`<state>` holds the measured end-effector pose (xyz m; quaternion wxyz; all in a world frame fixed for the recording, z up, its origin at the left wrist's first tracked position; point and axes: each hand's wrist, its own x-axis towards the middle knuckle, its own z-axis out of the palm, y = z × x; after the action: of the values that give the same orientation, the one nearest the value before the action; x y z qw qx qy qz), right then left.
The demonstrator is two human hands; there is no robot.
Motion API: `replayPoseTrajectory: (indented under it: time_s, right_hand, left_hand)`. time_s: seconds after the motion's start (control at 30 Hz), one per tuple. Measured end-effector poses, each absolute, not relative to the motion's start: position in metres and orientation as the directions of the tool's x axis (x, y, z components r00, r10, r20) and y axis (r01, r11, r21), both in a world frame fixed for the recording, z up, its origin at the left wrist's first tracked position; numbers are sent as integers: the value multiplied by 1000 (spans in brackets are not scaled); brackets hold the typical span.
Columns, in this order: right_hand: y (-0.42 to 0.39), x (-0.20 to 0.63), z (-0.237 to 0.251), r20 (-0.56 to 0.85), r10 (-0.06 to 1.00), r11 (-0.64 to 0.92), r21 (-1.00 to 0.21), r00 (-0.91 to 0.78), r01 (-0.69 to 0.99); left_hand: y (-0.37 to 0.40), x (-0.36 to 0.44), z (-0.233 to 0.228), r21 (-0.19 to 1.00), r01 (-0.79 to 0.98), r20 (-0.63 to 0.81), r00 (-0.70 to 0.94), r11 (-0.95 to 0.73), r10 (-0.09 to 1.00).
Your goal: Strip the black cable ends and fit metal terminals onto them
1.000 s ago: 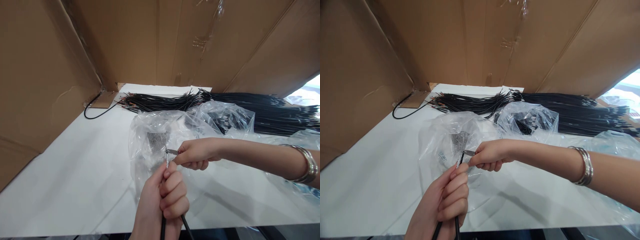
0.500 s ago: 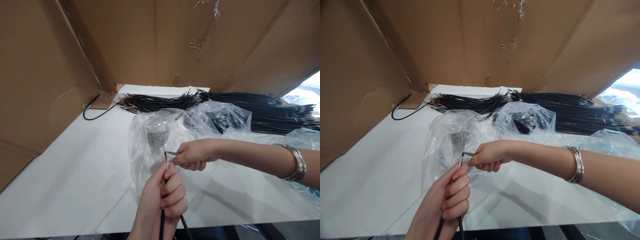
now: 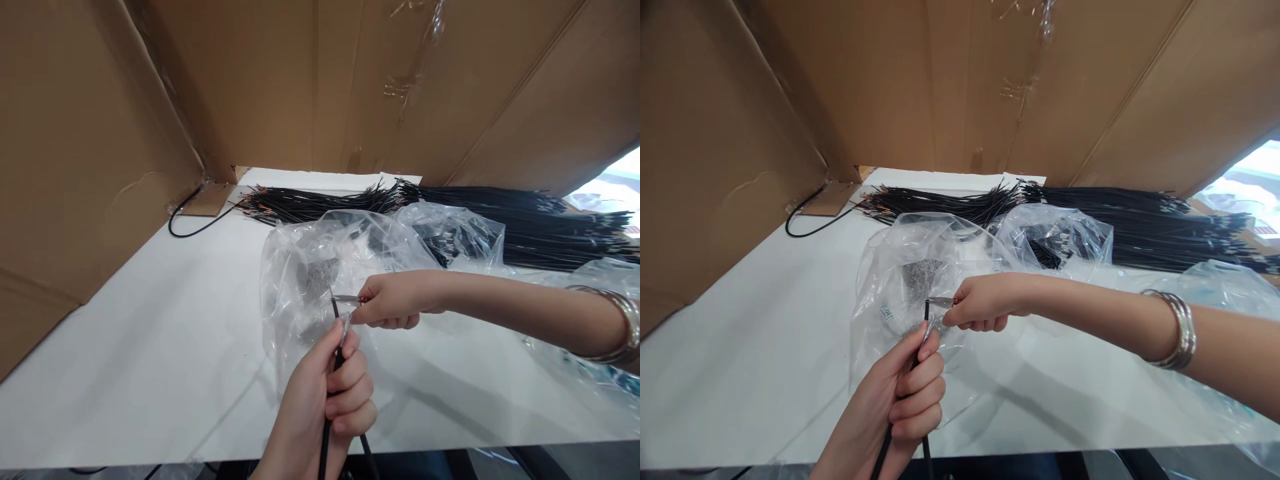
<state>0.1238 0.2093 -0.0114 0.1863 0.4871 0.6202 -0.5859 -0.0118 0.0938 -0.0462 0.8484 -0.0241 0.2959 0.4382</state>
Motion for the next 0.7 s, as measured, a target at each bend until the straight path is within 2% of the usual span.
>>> replayPoseTrajectory:
  time_s: [0.17,0.37,0.5,0.7]
  right_hand:
    - [214,127,-9,-789,426,-20,-498,-443,867]
    - [215,129,-12,-799,439,30,-444,-411,895]
    - [214,127,-15,-805,443,22,-431,-395,902]
    - [212,126,-18,-808,447,24,-419,-385,908]
  left_hand:
    - [91,-19,-53,346,-671,-512,451,656,731]
    - [92,-21,-56,434,-600,-503,457,672,734]
    - [95,-18,-58,430,-617,-499,446,659,743]
    - [101,-19,-63,303,-659,-504,502,688,703]
